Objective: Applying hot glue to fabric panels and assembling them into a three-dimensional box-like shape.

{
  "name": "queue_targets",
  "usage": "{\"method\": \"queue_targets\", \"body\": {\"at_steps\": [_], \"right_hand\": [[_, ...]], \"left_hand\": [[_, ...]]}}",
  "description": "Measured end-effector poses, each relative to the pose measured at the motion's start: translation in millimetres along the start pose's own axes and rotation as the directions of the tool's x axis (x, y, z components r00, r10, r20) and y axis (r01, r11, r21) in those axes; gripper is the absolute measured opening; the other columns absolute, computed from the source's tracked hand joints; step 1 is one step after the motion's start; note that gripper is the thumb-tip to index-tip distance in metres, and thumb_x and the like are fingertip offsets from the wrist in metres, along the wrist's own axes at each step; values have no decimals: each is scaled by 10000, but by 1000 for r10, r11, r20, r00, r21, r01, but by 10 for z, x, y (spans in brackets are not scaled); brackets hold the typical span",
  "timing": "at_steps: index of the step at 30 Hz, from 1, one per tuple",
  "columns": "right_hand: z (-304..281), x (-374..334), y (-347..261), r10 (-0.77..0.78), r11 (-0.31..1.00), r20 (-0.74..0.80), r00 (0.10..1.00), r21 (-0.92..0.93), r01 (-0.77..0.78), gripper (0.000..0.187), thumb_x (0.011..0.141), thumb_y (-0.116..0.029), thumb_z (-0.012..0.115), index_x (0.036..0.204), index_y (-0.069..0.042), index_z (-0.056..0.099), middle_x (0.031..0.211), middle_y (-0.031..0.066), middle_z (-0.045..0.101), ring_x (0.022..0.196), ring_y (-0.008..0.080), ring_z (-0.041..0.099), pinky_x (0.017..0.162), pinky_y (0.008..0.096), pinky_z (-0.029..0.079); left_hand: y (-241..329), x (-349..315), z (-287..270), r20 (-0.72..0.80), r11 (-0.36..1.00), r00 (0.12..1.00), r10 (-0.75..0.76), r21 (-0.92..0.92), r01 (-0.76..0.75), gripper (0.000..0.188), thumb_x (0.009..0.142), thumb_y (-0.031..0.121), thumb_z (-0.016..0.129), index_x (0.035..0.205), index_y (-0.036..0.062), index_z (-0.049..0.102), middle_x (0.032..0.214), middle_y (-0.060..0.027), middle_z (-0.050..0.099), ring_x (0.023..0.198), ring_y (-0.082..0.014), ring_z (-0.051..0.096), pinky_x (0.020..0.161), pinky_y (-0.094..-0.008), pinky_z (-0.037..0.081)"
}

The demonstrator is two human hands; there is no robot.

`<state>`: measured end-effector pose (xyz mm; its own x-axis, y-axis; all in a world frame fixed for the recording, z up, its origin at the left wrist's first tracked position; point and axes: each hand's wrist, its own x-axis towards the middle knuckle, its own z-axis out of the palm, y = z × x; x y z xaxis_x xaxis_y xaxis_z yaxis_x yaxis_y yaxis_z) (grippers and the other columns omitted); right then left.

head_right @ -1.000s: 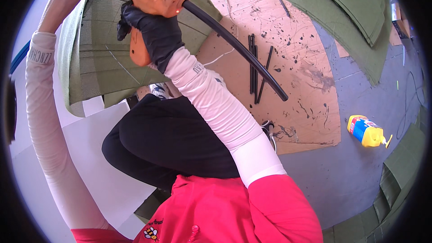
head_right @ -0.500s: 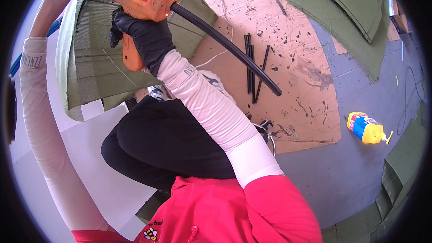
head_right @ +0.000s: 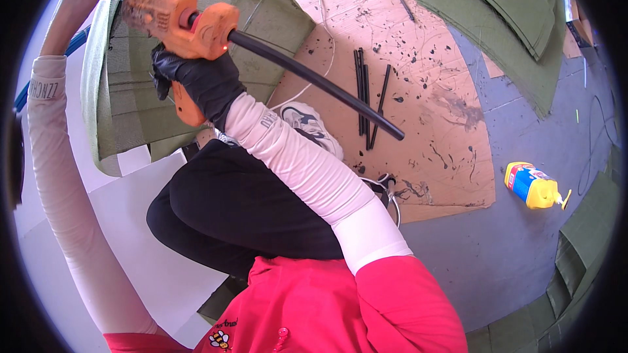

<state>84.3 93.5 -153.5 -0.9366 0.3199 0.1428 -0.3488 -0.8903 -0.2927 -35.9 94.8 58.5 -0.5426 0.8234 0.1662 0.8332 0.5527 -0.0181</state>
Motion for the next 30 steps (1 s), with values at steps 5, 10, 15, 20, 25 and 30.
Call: {"method": "queue_targets", "body": {"at_steps": [5,10,15,20,25,30], "right_hand": [[51,-185,22,96,989,1,995,-109,-95,242,902,-105,661,1107,12,610,979,59,649,852,153,632,755,303,528],[-414,-409,-245,289,953,64,955,70,-294,239,905,-196,639,1046,-8,595,848,84,641,735,198,653,677,332,532],[-1760,-860,-583,291,956,-389,874,83,-282,304,881,-230,629,1105,-38,555,891,55,602,767,256,630,728,371,529],[-3618,-1249,-201,-12,999,-551,834,-34,-8,351,895,-337,583,1171,-122,553,844,15,598,705,168,563,600,320,495],[-4571,-1970,-485,127,984,-593,795,-24,-175,450,949,-445,475,1262,-128,538,860,13,619,663,174,603,557,313,491],[-4340,-2231,-842,293,956,-605,741,194,-219,573,924,-503,497,1399,-185,464,899,47,654,759,252,654,685,398,527]], "left_hand": [[24,-23,33,42,1000,999,29,11,-30,207,752,87,673,875,-67,734,678,-71,679,584,-105,606,553,-242,497],[-820,-52,-163,91,966,989,-120,-217,137,385,944,362,618,1118,37,729,875,-17,699,856,-99,625,782,-242,483],[-468,-906,268,-359,971,902,-238,-77,226,238,815,236,759,921,26,730,790,-98,642,665,-190,586,660,-288,474],[-203,-1288,500,-483,925,803,-348,-38,378,335,731,186,829,995,27,698,861,-77,620,761,-188,620,681,-311,482],[-248,-1366,564,-557,907,756,-344,9,420,318,692,155,828,949,47,674,871,-66,599,797,-220,612,713,-345,500],[-176,-1251,653,-583,918,743,-328,-10,396,286,694,140,813,923,56,663,880,-59,594,833,-241,600,732,-360,495]]}}
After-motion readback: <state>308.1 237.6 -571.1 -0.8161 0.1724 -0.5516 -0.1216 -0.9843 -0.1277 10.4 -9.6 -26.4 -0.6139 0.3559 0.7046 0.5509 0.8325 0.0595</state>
